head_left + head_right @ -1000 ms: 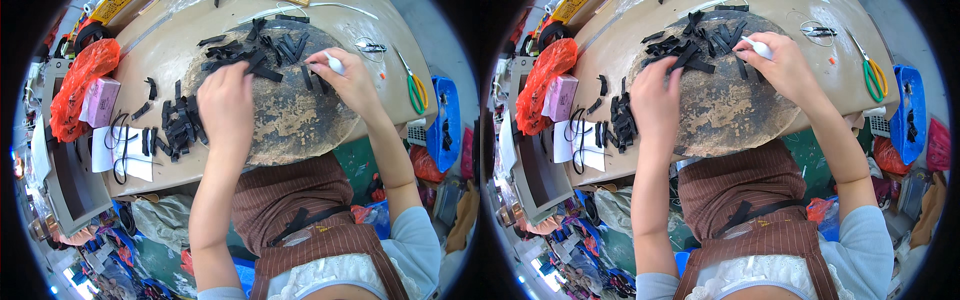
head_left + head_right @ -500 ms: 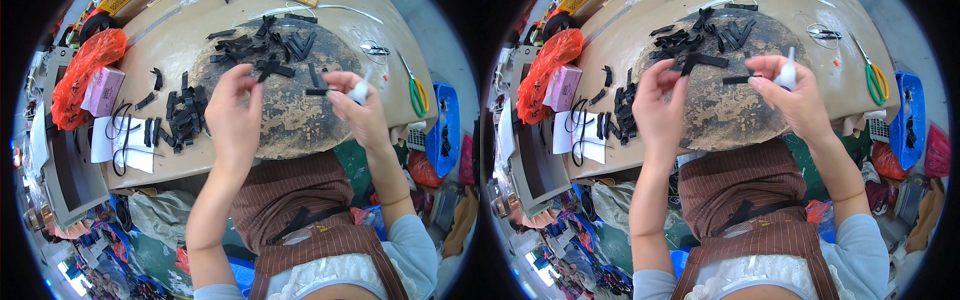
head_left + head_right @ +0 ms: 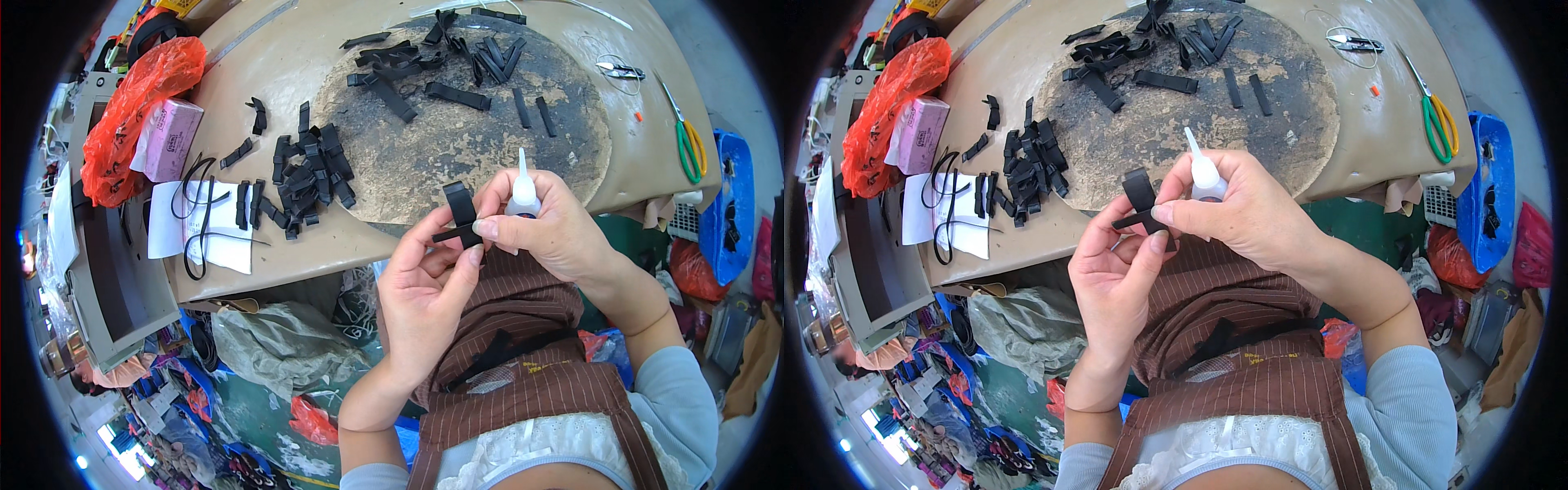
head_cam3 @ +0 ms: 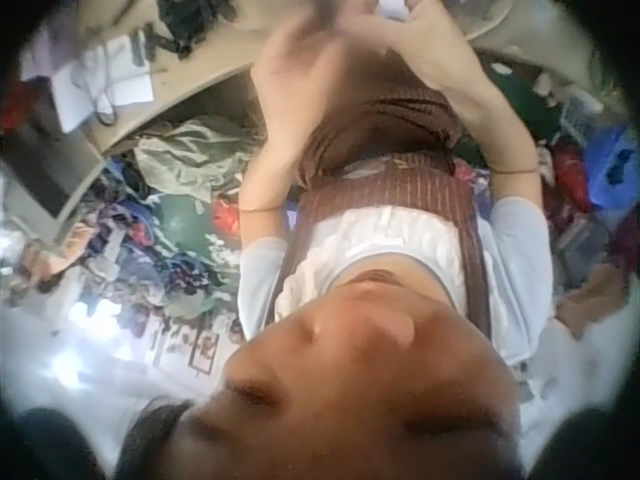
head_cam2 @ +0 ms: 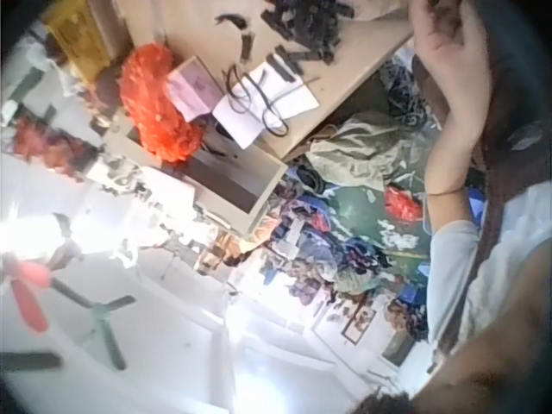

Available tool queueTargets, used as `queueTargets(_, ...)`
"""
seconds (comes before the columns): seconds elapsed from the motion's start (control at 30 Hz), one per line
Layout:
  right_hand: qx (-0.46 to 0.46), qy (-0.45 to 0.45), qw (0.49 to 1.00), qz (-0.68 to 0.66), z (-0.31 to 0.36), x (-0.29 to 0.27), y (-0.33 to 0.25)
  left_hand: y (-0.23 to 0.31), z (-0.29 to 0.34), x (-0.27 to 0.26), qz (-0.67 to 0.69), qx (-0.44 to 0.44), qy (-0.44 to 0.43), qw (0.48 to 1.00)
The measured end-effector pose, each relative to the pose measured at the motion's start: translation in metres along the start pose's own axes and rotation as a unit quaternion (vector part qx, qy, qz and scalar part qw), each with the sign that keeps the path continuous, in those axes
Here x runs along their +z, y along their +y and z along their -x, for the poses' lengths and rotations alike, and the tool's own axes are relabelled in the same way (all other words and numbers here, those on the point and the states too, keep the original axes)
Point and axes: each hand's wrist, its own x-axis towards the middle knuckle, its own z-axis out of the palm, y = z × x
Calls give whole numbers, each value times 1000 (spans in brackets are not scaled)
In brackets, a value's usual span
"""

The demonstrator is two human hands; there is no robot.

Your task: The person assembles small black straps by applying glue from a bottle onto the pieces and folding and pressing them together by hand.

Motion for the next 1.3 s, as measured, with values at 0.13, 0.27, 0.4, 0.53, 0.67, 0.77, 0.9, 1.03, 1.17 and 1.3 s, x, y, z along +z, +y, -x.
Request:
queueTargets(0.13,25,8,1000,0,1,1,0,-2,3,0,-3,8,-1,1000)
queueTargets(0.27,18,7,1000,6,2,-2,1,-1,2,1,21,-9,2,1000)
queueTargets(0.4,15,9,1000,8,1,-4,2,-2,0,1,27,-16,6,999)
queueTargets(0.53,-18,15,999,45,1,-5,6,-5,-5,-7,3,-28,14,1000)
queueTargets(0.67,-18,2,997,70,2,-7,6,-3,-4,-11,-44,-25,1,999)
queueTargets(0.77,-17,-9,996,83,2,-6,1,-7,-3,-9,-60,-4,24,998)
queueTargets(0.9,-9,-32,994,103,-1,-15,3,3,-5,-15,-41,-17,28,999)
queueTargets(1.03,-382,-92,874,286,-9,-24,14,13,-15,-44,99,-235,-60,965)
queueTargets(1.17,-469,-161,801,335,-15,-27,17,7,-29,-45,194,-353,-129,906)
queueTargets(1.3,-490,-199,751,394,-15,-32,11,10,-34,-39,134,-349,-138,917)
